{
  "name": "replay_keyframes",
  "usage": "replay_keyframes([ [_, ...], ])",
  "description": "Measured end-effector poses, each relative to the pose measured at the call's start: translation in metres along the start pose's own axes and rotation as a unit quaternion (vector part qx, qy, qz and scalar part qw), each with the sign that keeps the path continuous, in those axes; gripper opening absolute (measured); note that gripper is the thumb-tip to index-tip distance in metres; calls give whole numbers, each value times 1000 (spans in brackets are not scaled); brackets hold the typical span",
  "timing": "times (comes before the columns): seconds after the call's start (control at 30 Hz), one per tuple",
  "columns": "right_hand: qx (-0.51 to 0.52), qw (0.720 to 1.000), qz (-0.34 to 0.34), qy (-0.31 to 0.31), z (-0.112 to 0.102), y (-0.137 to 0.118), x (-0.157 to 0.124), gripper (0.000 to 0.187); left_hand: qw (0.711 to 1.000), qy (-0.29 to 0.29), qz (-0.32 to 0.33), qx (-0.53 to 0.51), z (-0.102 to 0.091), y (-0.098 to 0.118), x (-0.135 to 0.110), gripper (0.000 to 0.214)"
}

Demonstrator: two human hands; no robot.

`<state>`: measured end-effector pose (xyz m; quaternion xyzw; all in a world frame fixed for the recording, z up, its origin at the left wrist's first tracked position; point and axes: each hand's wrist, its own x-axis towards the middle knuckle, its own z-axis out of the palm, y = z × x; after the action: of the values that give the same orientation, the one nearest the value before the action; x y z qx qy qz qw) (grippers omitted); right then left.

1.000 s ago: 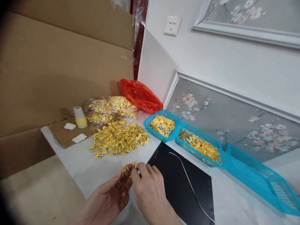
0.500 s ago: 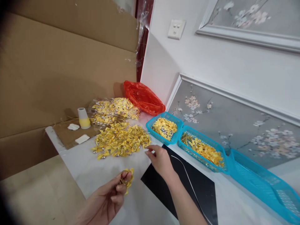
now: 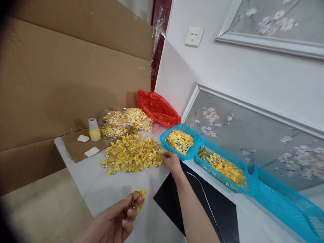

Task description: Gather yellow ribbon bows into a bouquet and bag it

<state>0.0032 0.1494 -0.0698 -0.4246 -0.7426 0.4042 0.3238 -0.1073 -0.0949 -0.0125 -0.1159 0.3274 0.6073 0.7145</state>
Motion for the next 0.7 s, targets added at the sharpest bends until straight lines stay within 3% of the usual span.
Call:
replay_keyframes([
  [0.3,69,997,38,-20,-31,-34,-41,23,1000,9,-3,-15,5,1,5,16],
  [0.5,159,984,29,-73,-54,-59,-68,32,1000,-4,-1,-10,6,1,6,12],
  [0.7,151,982,30,-109,-50,-54,-72,34,1000,-9,0,-5,5,1,8,13],
])
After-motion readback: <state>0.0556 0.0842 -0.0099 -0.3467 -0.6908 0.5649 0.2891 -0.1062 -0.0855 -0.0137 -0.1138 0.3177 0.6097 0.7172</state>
